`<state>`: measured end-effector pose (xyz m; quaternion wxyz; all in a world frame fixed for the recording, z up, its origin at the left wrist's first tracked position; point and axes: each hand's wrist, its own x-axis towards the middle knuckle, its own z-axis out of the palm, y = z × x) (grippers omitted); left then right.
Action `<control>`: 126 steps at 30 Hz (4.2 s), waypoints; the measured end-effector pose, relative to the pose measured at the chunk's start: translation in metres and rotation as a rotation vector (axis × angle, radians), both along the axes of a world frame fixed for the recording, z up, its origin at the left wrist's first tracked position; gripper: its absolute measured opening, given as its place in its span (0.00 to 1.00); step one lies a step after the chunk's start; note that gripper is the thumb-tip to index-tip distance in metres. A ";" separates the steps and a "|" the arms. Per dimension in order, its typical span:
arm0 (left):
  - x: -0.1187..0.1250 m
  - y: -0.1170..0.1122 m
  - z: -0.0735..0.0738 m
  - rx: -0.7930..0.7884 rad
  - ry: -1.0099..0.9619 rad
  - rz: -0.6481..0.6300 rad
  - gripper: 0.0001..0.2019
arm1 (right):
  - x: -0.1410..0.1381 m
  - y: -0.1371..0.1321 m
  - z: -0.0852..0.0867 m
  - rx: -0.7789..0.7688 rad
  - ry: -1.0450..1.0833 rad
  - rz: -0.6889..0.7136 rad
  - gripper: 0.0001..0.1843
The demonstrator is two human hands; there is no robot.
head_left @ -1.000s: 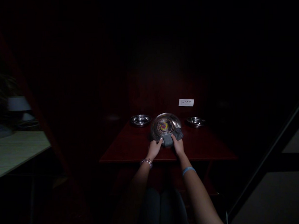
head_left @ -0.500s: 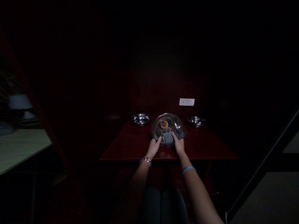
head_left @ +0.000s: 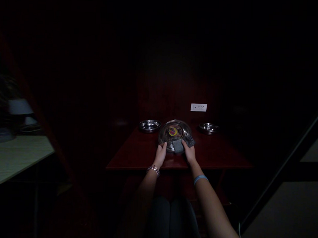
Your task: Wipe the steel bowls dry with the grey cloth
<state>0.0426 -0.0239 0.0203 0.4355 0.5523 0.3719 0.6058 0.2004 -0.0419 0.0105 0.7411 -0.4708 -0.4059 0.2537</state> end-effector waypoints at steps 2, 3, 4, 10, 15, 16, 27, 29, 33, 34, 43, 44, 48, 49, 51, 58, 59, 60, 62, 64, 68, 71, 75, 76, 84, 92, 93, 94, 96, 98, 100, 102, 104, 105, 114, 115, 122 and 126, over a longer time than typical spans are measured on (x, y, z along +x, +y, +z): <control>0.000 0.000 0.000 0.004 0.023 0.015 0.18 | 0.000 -0.001 0.000 -0.022 -0.017 -0.001 0.24; 0.000 0.000 0.000 0.008 0.037 0.016 0.18 | 0.000 -0.002 0.000 -0.031 -0.023 -0.005 0.23; 0.000 0.000 -0.001 0.012 0.050 0.014 0.19 | 0.000 -0.002 0.001 -0.037 -0.026 -0.009 0.23; 0.000 0.003 -0.002 0.025 0.054 -0.008 0.19 | 0.000 -0.002 0.002 -0.020 -0.049 -0.006 0.24; 0.001 0.001 -0.001 0.025 0.050 -0.021 0.19 | 0.002 0.000 -0.001 -0.031 -0.055 -0.012 0.25; 0.001 0.001 -0.001 0.024 0.045 -0.024 0.19 | 0.002 0.001 -0.001 -0.031 -0.051 -0.017 0.25; 0.001 0.000 -0.001 0.021 0.021 -0.034 0.20 | 0.002 0.004 -0.004 -0.040 -0.050 -0.011 0.25; 0.001 -0.001 0.000 0.027 0.022 -0.046 0.20 | 0.003 0.004 -0.005 -0.043 -0.054 -0.015 0.24; 0.001 -0.001 0.000 0.040 0.012 -0.048 0.22 | 0.003 0.004 -0.005 -0.043 -0.061 -0.011 0.23; 0.001 -0.001 0.000 0.037 0.014 -0.043 0.22 | 0.003 0.004 -0.005 -0.047 -0.062 -0.010 0.23; 0.001 -0.001 0.001 0.024 0.026 -0.037 0.20 | 0.003 0.004 -0.005 -0.037 -0.056 -0.010 0.24; 0.001 -0.001 0.001 0.024 0.021 -0.036 0.21 | 0.003 0.004 -0.005 -0.040 -0.056 -0.011 0.24; 0.001 -0.001 0.000 0.016 0.023 -0.014 0.20 | 0.002 0.001 -0.003 -0.050 -0.052 -0.021 0.23; 0.001 -0.001 -0.001 0.016 0.027 -0.009 0.20 | 0.002 0.001 -0.003 -0.055 -0.053 -0.024 0.23; 0.000 -0.001 0.000 0.016 0.035 -0.007 0.19 | 0.001 0.001 -0.002 -0.056 -0.054 -0.025 0.23; 0.000 -0.001 -0.001 0.009 0.037 -0.008 0.19 | 0.002 0.002 -0.002 -0.021 -0.059 -0.004 0.24; 0.000 0.000 -0.002 0.006 0.039 0.000 0.19 | 0.002 0.002 -0.003 -0.027 -0.058 -0.006 0.24; 0.000 0.001 -0.002 0.003 0.043 0.007 0.19 | 0.002 0.002 -0.003 -0.032 -0.057 -0.007 0.24; 0.000 0.002 -0.004 0.001 0.043 0.012 0.19 | 0.002 0.002 -0.002 -0.037 -0.057 -0.007 0.25; 0.000 0.003 -0.004 -0.007 0.033 0.003 0.18 | 0.001 0.001 -0.002 -0.031 -0.064 -0.004 0.24; 0.000 0.003 -0.003 -0.026 0.010 -0.004 0.17 | 0.000 -0.001 0.000 -0.038 -0.088 -0.016 0.24; 0.000 0.001 0.000 -0.044 -0.008 0.002 0.15 | -0.001 -0.003 0.002 -0.047 -0.107 -0.027 0.25; 0.000 -0.002 0.002 -0.047 -0.035 -0.001 0.15 | -0.001 -0.005 0.004 -0.107 -0.155 -0.024 0.23; 0.000 -0.002 0.003 -0.046 -0.038 -0.001 0.15 | -0.001 -0.005 0.004 -0.135 -0.166 -0.026 0.23; -0.001 -0.001 0.004 0.017 -0.107 -0.065 0.20 | 0.001 0.001 -0.004 -0.184 -0.204 0.093 0.24; -0.001 -0.006 0.009 0.021 -0.110 -0.081 0.19 | 0.001 0.006 -0.009 -0.178 -0.214 0.112 0.23; -0.001 -0.006 0.009 0.018 -0.100 -0.072 0.18 | 0.001 0.005 -0.008 -0.182 -0.216 0.101 0.23; -0.001 -0.006 0.008 0.013 -0.091 -0.060 0.17 | 0.000 0.004 -0.008 -0.184 -0.221 0.091 0.22; -0.002 -0.005 0.008 -0.001 -0.083 -0.036 0.15 | 0.000 0.003 -0.006 -0.187 -0.241 0.073 0.21; -0.001 -0.004 0.008 -0.010 -0.091 -0.024 0.14 | -0.001 0.001 -0.004 -0.191 -0.264 0.059 0.21; -0.001 -0.004 0.008 -0.025 -0.109 -0.017 0.15 | -0.001 -0.001 -0.003 -0.203 -0.279 0.041 0.21; -0.001 -0.004 0.008 -0.042 -0.126 -0.014 0.16 | -0.002 -0.002 -0.002 -0.210 -0.286 0.030 0.21; 0.000 -0.003 0.008 -0.051 -0.138 -0.012 0.16 | -0.002 -0.002 -0.001 -0.212 -0.288 0.029 0.22; 0.000 -0.003 0.008 -0.050 -0.141 -0.014 0.16 | -0.002 -0.003 -0.001 -0.212 -0.290 0.030 0.22; 0.000 -0.002 0.005 -0.043 -0.123 -0.031 0.15 | -0.001 0.000 -0.002 -0.216 -0.268 0.022 0.24; 0.000 -0.002 0.005 -0.054 -0.120 -0.026 0.15 | -0.001 0.000 -0.003 -0.216 -0.268 0.022 0.24; 0.000 -0.001 0.005 -0.057 -0.141 -0.032 0.15 | -0.002 -0.001 -0.002 -0.175 -0.249 0.025 0.22; 0.000 -0.001 0.006 -0.065 -0.145 -0.024 0.16 | -0.002 -0.002 -0.002 -0.182 -0.249 0.029 0.22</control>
